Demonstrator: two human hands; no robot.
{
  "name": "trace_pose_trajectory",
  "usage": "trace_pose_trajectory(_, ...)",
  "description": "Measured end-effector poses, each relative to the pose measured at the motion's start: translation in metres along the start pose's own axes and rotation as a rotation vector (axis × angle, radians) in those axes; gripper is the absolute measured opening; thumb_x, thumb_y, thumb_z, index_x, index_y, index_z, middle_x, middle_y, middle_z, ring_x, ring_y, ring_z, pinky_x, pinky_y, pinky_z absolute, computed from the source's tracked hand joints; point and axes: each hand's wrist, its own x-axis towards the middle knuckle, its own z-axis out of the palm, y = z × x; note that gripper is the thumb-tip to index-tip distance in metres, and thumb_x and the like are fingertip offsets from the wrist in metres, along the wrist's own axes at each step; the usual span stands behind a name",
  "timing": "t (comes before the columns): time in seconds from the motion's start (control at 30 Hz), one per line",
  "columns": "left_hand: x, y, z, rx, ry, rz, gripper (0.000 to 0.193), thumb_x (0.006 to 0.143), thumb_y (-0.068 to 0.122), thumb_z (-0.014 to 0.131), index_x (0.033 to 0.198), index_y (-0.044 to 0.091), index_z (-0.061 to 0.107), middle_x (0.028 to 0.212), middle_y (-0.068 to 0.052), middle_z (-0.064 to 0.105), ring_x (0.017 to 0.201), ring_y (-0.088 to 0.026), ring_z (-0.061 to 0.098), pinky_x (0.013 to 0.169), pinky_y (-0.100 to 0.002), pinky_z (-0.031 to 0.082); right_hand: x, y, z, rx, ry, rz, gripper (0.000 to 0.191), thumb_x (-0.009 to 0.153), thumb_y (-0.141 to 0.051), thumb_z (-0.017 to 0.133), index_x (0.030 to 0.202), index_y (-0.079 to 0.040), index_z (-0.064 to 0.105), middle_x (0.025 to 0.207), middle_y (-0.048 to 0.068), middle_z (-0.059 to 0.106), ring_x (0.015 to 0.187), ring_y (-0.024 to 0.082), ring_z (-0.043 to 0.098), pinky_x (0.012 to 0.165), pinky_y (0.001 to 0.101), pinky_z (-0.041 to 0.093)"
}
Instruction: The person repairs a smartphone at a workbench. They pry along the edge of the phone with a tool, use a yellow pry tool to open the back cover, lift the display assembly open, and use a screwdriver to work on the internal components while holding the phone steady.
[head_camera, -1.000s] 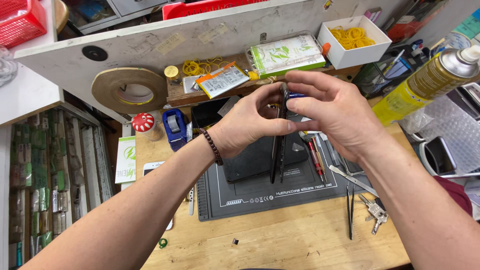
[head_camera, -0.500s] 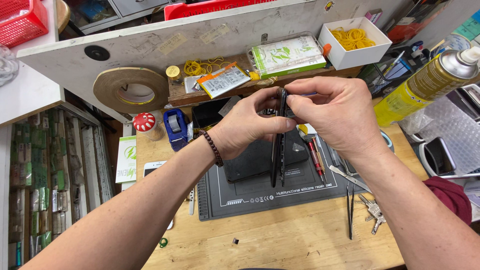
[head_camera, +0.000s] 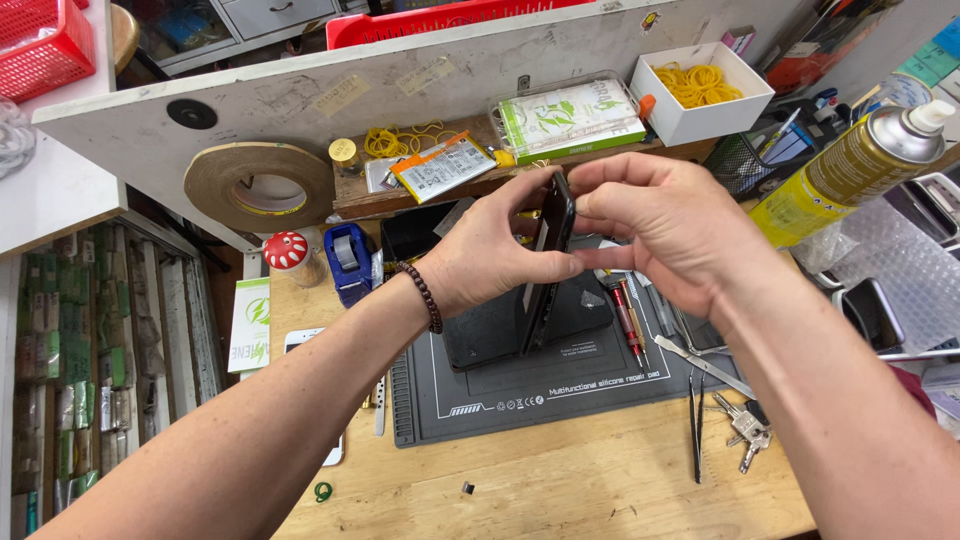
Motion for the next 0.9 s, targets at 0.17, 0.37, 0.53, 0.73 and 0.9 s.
trace_pose_trajectory(0.17, 0.007, -0.011, 0.003, 0.145, -0.03, 0.1, 0.101, 0.07, 0.023, 0.088, 0.155, 0.003, 0.039, 0.134, -0.012, 0.064, 0.119, -0.021, 0.066, 0.101, -0.034, 0.057, 0.023, 0.012, -0.021, 0.023, -0.096, 0.094, 0.037, 0.084, -0.006, 0.066, 0.121, -0.011, 0.066, 0.103, 0.005, 0.073, 0.085, 0.016, 0.072, 0.072, 0.0355, 0.062)
trace_pose_trajectory(0.37, 0.009, -0.031, 0.012, 0.265, 0.018, 0.092, 0.107, 0.066, 0.026, 0.089, 0.156, 0.005, 0.035, 0.136, -0.013, 0.064, 0.122, -0.023, 0.065, 0.105, -0.035, 0.053, 0.055, 0.049, -0.041, 0.088, -0.047, 0.066, 0.023, 0.088, -0.006, 0.069, 0.111, -0.008, 0.069, 0.093, 0.002, 0.072, 0.076, 0.013, 0.068, 0.066, 0.0336, 0.058)
trace_pose_trajectory(0.53, 0.005, -0.04, 0.015, 0.289, 0.007, 0.221, 0.116, 0.067, 0.024, 0.09, 0.159, 0.002, 0.024, 0.144, -0.019, 0.056, 0.135, -0.027, 0.057, 0.113, -0.038, 0.045, 0.076, 0.063, -0.047, 0.087, -0.042, 0.036, 0.011, 0.092, -0.008, 0.069, 0.103, -0.005, 0.07, 0.086, 0.002, 0.071, 0.073, 0.013, 0.066, 0.066, 0.0333, 0.058)
trace_pose_trajectory(0.73, 0.013, -0.04, 0.011, 0.057, 0.241, 0.064, 0.1, 0.072, 0.025, 0.089, 0.155, 0.003, 0.038, 0.137, -0.013, 0.065, 0.128, -0.023, 0.063, 0.108, -0.037, 0.052, 0.058, 0.053, -0.029, 0.039, -0.034, 0.003, 0.031, 0.093, -0.018, 0.069, 0.123, -0.011, 0.065, 0.104, 0.002, 0.07, 0.086, 0.011, 0.068, 0.071, 0.0313, 0.059)
trace_pose_trajectory(0.9, 0.002, -0.041, -0.002, -0.626, 0.117, -0.262, 0.073, 0.079, 0.025, 0.081, 0.144, 0.011, 0.05, 0.128, -0.004, 0.064, 0.117, -0.015, 0.062, 0.091, -0.047, 0.056, 0.01, 0.069, -0.003, -0.261, -0.206, -0.148, 0.061, 0.082, -0.014, 0.079, 0.14, -0.009, 0.06, 0.13, 0.005, 0.063, 0.109, 0.012, 0.062, 0.085, 0.0284, 0.059)
